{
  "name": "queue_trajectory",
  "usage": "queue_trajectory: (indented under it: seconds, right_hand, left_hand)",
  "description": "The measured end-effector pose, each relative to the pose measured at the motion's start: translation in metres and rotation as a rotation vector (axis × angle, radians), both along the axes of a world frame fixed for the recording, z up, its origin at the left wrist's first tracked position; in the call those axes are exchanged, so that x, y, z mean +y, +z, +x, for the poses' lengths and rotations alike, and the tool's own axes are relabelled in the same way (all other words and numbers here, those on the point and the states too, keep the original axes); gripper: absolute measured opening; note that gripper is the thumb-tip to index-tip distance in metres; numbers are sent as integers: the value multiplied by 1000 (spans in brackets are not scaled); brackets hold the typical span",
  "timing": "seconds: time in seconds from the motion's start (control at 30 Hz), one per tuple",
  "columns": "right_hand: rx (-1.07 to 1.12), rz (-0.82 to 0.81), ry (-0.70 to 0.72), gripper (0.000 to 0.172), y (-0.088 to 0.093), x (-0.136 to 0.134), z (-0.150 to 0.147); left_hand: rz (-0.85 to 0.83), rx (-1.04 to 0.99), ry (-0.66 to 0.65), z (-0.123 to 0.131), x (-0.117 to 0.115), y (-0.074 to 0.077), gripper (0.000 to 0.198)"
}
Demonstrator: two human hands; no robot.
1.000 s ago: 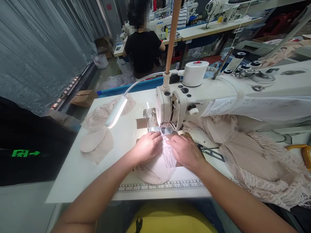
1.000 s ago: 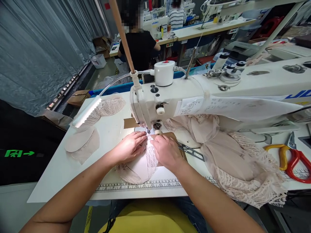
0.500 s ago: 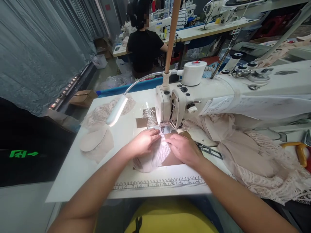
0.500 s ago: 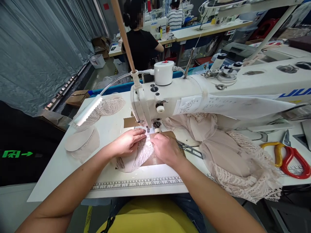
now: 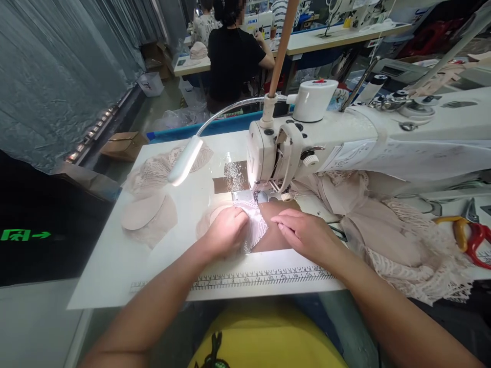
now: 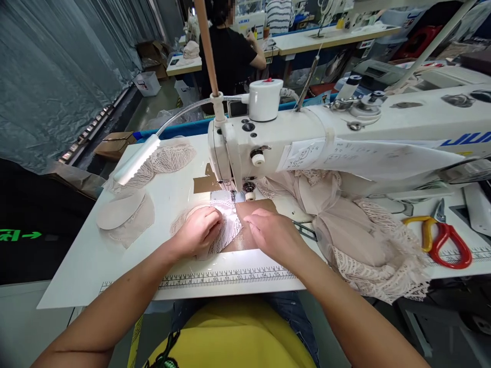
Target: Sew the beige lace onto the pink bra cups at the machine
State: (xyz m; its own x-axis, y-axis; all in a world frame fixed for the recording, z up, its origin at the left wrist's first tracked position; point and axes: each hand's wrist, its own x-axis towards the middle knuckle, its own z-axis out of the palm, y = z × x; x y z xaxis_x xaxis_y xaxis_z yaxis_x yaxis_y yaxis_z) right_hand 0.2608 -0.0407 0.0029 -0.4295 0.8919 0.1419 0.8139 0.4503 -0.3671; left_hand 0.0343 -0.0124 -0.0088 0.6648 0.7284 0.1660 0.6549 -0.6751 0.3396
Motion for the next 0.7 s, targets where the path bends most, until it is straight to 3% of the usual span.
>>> queue_trajectory:
  seconds: [0.13,0.3,0.47,0.7]
  right_hand:
    - [-13,62,103,31,-14,-15,-8]
    - [-75,155,121,36,-29,-26,-12]
    - [-44,172,129,38,-30,-27,-9]
    - [-27,176,121,38,-31,-28,-10]
  left_hand:
    - [-25,-46,-43,-3,0,-1,12]
    - [62,11,-178,-4,-4,-2,24]
    - [158,125,-245,-3,-6,-4,32]
    - [189,199,-237,-2,-8,-6,34]
